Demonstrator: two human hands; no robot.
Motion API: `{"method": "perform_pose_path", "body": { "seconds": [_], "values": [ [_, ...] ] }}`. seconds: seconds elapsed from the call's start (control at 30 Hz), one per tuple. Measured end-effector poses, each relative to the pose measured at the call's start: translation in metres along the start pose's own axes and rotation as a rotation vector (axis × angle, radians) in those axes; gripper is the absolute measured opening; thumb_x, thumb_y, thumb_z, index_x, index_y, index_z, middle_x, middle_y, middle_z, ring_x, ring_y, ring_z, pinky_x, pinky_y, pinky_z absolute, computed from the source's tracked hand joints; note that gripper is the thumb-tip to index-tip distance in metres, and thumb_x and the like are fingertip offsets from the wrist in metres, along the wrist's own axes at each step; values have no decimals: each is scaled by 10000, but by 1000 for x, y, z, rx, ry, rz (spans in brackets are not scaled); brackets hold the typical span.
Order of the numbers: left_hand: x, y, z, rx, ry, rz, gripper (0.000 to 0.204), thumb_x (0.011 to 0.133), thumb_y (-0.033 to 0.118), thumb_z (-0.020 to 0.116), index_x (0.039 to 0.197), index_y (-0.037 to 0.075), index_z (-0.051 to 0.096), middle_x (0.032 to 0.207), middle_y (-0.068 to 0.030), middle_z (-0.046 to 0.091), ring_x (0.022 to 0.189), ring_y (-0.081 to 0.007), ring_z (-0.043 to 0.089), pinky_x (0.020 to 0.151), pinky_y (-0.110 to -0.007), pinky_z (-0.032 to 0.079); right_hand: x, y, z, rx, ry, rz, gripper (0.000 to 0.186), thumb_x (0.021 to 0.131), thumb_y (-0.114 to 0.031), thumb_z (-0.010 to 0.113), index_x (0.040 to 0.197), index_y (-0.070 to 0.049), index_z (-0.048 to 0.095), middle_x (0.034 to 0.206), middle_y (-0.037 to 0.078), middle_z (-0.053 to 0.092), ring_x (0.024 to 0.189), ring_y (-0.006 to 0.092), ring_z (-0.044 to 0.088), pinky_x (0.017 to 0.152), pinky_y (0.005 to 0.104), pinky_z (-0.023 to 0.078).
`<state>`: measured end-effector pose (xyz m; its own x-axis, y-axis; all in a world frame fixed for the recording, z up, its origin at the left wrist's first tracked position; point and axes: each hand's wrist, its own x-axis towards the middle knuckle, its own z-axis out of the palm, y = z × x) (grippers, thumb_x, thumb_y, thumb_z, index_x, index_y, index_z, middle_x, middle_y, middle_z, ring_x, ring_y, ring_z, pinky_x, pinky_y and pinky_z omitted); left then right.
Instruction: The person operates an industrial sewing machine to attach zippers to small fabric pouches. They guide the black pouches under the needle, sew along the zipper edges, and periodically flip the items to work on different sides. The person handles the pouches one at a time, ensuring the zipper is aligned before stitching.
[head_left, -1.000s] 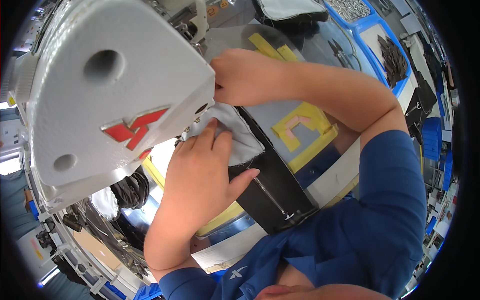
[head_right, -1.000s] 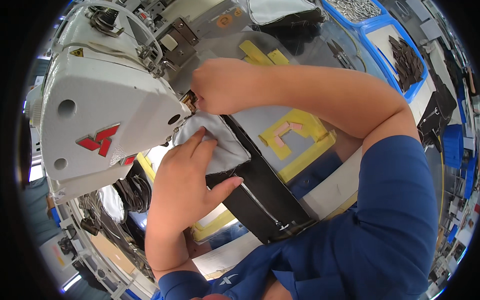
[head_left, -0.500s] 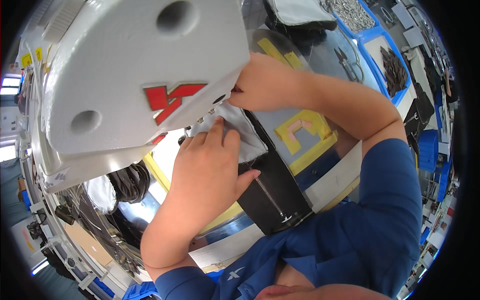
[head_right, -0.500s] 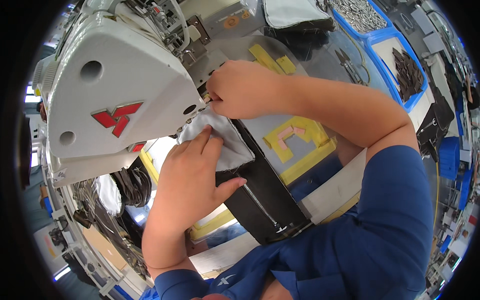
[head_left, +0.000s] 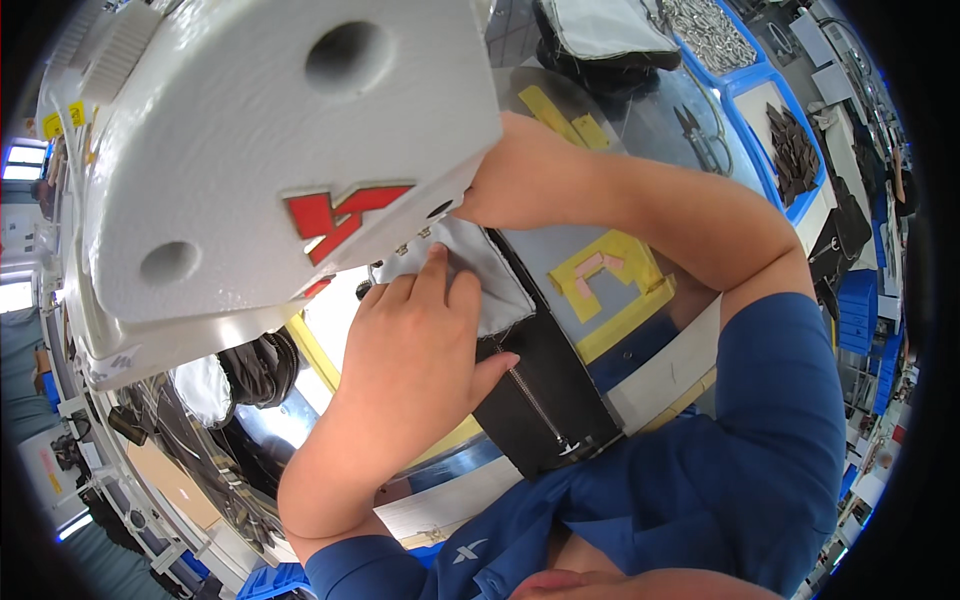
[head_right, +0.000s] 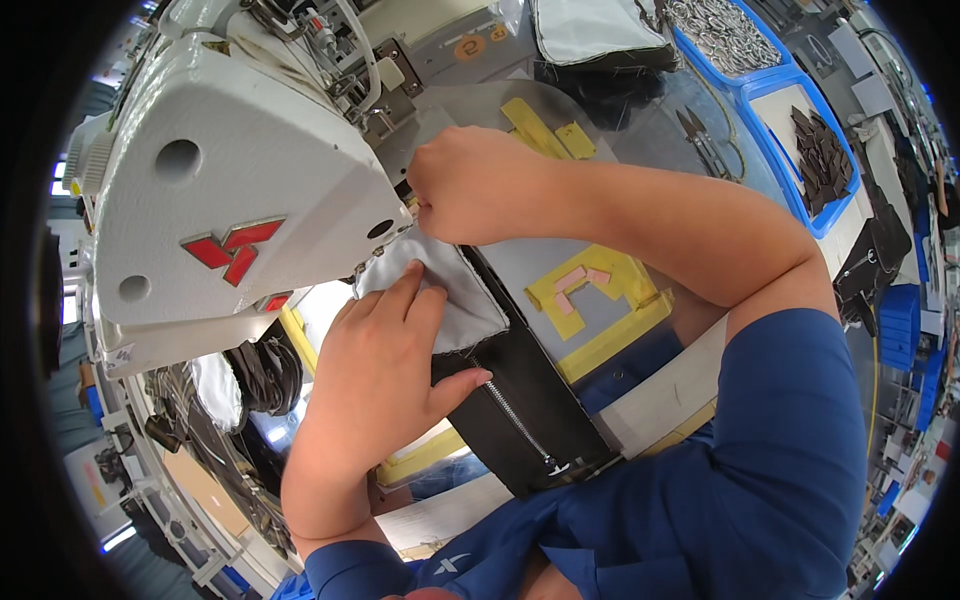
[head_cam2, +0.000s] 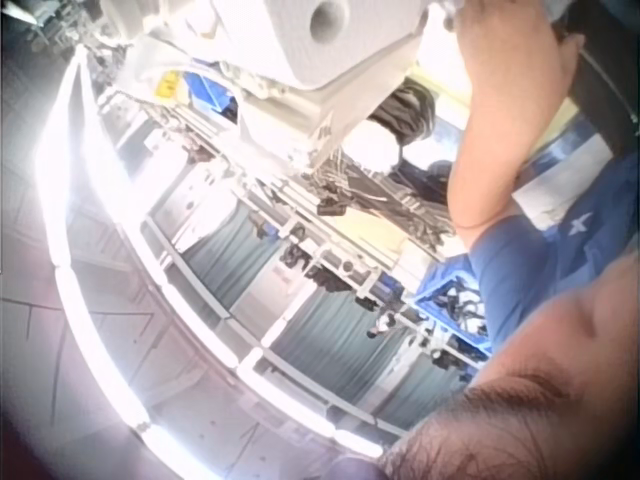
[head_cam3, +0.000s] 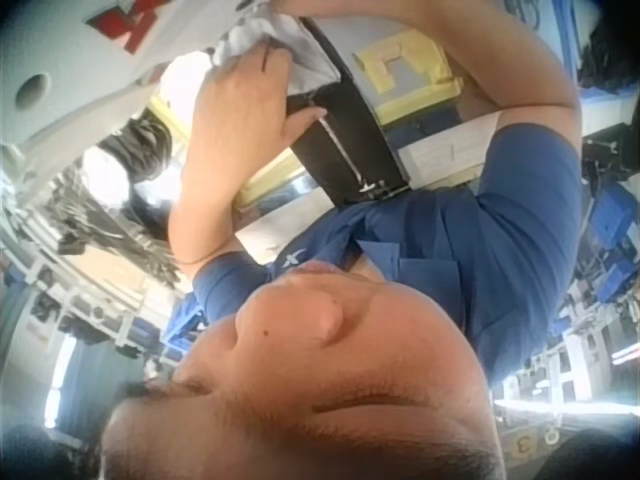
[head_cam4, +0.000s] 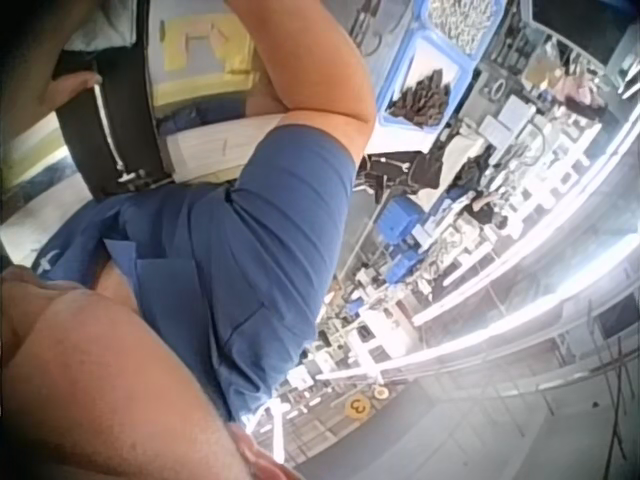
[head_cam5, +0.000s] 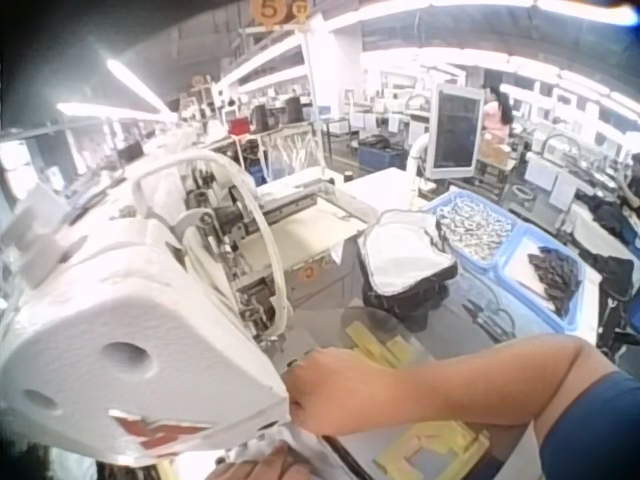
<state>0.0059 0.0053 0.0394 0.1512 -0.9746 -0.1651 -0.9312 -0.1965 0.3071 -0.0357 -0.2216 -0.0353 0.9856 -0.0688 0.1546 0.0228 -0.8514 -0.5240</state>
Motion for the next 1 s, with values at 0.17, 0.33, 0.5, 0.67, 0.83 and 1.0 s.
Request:
{"method": "perform_pose_path", "body": {
  "seconds": [0.17,0.33,0.5,0.67,0.83,1.0],
  "values": [
    [0,0,-1,5,10,11,749,784,446,884,1262,-69,627,1397,-352,631,1138,-485,685,996,-500,541,0,3,5,15,19,12,226,782,-194,677,802,14,765,813,261,733,846,477,735,772,536,603],
    [-6,1,-5,43,-74,-30,746,811,504,857,1243,-65,642,1396,-346,634,1145,-449,698,989,-496,545,5,4,18,53,4,-3,207,783,-203,679,820,-27,782,837,251,743,856,473,735,778,543,598],
    [-3,0,5,72,44,41,732,821,523,855,1217,-57,647,1393,-346,626,1152,-463,693,1003,-508,549,3,10,8,42,1,30,213,802,-215,668,802,-27,768,828,229,739,839,460,727,767,543,589],
    [-2,-4,17,46,135,47,699,841,517,842,1202,-52,654,1375,-327,637,1142,-442,697,1011,-498,550,5,14,1,6,-46,13,233,803,-241,684,790,-24,768,819,216,742,832,445,730,775,531,591],
    [2,-2,24,50,185,68,686,853,504,837,1219,-46,654,1388,-313,636,1149,-434,692,1008,-500,552,3,10,-15,-40,-100,21,239,815,-235,686,792,-11,767,837,225,746,841,442,736,788,526,598],
    [6,0,28,67,214,70,676,856,497,841,1231,-30,647,1413,-304,626,1149,-431,691,999,-499,555,-15,-7,-53,-201,-257,-54,263,888,-262,696,900,-12,779,903,224,762,881,439,741,818,524,598]
  ]
}}
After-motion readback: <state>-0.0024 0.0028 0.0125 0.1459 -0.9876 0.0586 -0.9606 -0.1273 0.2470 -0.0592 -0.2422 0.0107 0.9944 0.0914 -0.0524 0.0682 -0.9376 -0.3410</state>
